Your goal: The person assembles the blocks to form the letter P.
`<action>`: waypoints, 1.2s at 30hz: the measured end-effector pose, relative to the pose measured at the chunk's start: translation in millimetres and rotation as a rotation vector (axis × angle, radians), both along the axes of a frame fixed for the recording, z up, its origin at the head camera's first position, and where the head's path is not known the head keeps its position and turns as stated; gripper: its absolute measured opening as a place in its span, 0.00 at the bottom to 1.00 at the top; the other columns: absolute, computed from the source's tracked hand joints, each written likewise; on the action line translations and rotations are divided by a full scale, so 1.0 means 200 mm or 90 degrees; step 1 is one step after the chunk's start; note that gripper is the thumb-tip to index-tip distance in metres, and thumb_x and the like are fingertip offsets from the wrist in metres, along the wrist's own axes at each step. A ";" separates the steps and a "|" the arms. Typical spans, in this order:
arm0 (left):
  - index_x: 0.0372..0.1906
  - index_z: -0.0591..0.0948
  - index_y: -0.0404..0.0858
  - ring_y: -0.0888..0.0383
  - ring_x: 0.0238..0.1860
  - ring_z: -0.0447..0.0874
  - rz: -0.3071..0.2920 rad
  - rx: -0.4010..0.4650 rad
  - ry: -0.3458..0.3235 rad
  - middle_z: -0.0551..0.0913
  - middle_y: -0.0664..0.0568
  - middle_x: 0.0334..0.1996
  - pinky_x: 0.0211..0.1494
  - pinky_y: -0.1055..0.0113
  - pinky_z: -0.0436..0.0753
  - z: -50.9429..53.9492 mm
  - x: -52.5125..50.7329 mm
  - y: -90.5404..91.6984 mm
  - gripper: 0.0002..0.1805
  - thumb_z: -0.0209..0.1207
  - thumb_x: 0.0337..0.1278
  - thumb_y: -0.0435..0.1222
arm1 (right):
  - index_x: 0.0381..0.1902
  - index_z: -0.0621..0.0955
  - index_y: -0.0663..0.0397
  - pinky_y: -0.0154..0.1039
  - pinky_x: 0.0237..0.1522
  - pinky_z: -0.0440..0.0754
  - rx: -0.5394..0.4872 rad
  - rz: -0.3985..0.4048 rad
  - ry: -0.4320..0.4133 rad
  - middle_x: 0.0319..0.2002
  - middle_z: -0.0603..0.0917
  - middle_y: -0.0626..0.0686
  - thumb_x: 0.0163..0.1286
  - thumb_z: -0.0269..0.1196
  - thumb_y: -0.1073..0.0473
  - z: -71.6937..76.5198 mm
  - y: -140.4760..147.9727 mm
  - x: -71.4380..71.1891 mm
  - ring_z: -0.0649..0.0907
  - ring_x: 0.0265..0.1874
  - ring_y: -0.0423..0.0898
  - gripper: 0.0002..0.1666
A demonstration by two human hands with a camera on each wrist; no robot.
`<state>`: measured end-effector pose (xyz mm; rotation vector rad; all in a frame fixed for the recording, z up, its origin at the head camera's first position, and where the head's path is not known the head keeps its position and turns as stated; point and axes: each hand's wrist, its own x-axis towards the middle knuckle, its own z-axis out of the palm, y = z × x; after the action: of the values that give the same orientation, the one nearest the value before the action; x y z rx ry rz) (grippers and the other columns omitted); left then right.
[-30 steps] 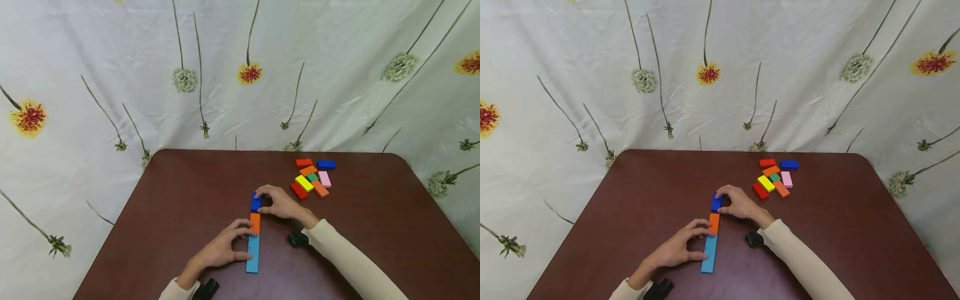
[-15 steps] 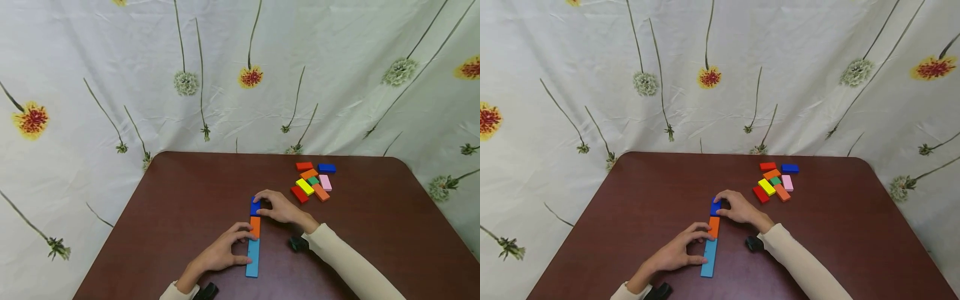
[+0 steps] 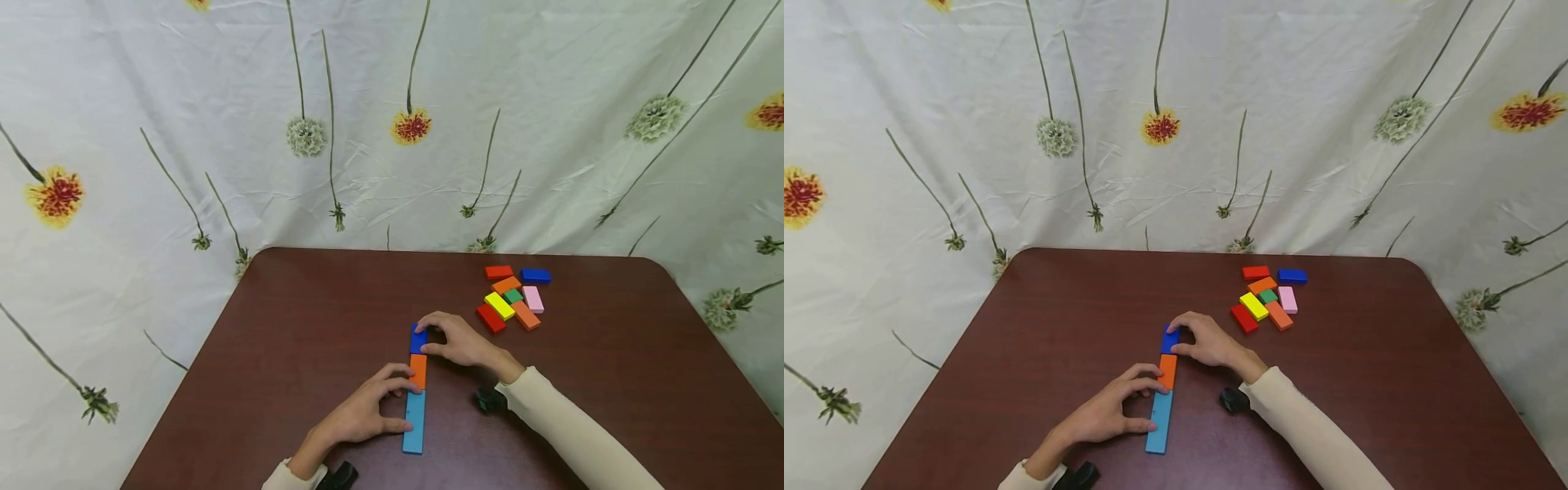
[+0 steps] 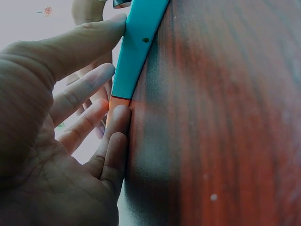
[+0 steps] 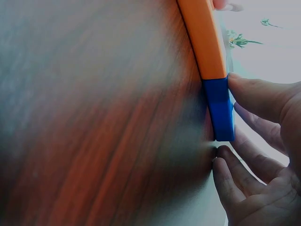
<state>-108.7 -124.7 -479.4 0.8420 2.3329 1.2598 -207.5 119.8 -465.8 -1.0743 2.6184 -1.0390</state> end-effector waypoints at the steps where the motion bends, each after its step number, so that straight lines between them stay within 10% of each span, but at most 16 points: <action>1: 0.59 0.81 0.49 0.58 0.57 0.75 0.000 0.001 0.001 0.67 0.54 0.68 0.62 0.65 0.77 0.00 0.00 0.00 0.24 0.70 0.58 0.44 | 0.53 0.82 0.56 0.53 0.63 0.77 0.000 0.001 -0.001 0.58 0.81 0.56 0.69 0.67 0.57 0.00 0.00 0.00 0.80 0.58 0.54 0.17; 36: 0.60 0.80 0.45 0.53 0.58 0.75 -0.009 0.018 0.005 0.67 0.50 0.68 0.63 0.62 0.77 0.00 0.01 0.00 0.24 0.69 0.59 0.43 | 0.54 0.82 0.59 0.56 0.57 0.79 -0.008 -0.166 -0.024 0.59 0.81 0.59 0.67 0.69 0.60 0.06 0.39 -0.10 0.79 0.54 0.57 0.20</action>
<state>-107.5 -124.8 -479.2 0.8718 2.3172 1.2886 -227.3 197.1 -454.0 -0.7185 2.7773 -1.1135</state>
